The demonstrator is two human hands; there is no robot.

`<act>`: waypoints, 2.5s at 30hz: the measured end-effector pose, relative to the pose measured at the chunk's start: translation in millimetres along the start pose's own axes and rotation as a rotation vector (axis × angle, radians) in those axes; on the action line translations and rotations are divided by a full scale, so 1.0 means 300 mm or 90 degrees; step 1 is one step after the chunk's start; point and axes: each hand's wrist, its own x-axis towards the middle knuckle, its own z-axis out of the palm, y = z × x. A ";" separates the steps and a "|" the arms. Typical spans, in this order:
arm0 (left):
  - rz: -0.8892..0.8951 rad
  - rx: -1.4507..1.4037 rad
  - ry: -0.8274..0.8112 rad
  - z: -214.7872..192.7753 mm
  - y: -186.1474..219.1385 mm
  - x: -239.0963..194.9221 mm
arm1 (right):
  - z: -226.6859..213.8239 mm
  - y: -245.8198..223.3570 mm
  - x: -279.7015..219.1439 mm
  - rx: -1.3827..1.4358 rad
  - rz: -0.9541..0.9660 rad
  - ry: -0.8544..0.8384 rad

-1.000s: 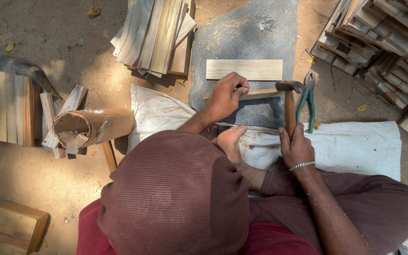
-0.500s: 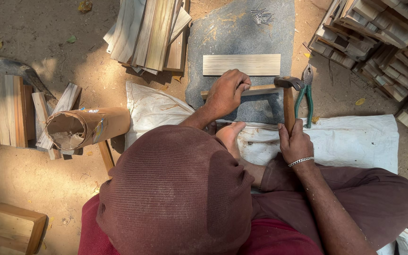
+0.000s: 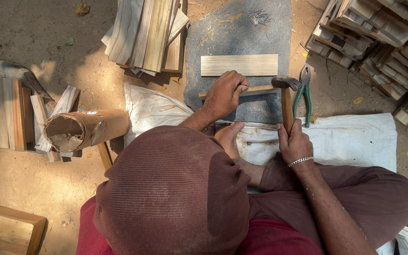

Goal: The person assembles small wooden boxes by nailing thin wooden slats onto a base. They use a hammer to drive nails into the wood, then stack the completed boxes. The process is repeated multiple times.

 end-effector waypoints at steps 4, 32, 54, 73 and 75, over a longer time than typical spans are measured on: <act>0.011 0.007 0.017 0.001 0.011 -0.012 | -0.007 -0.011 -0.011 0.019 -0.022 0.032; 0.050 0.025 0.066 0.015 0.016 -0.043 | -0.204 -0.168 -0.142 0.099 -0.311 0.162; 0.069 -0.001 0.016 0.026 0.009 -0.025 | -0.183 -0.146 -0.128 0.018 -0.213 0.120; 0.131 0.034 0.047 0.003 0.024 -0.037 | -0.138 -0.094 -0.085 -0.188 -0.048 -0.028; 0.218 0.107 0.085 -0.021 0.004 -0.030 | -0.128 -0.096 -0.067 -0.192 -0.047 -0.031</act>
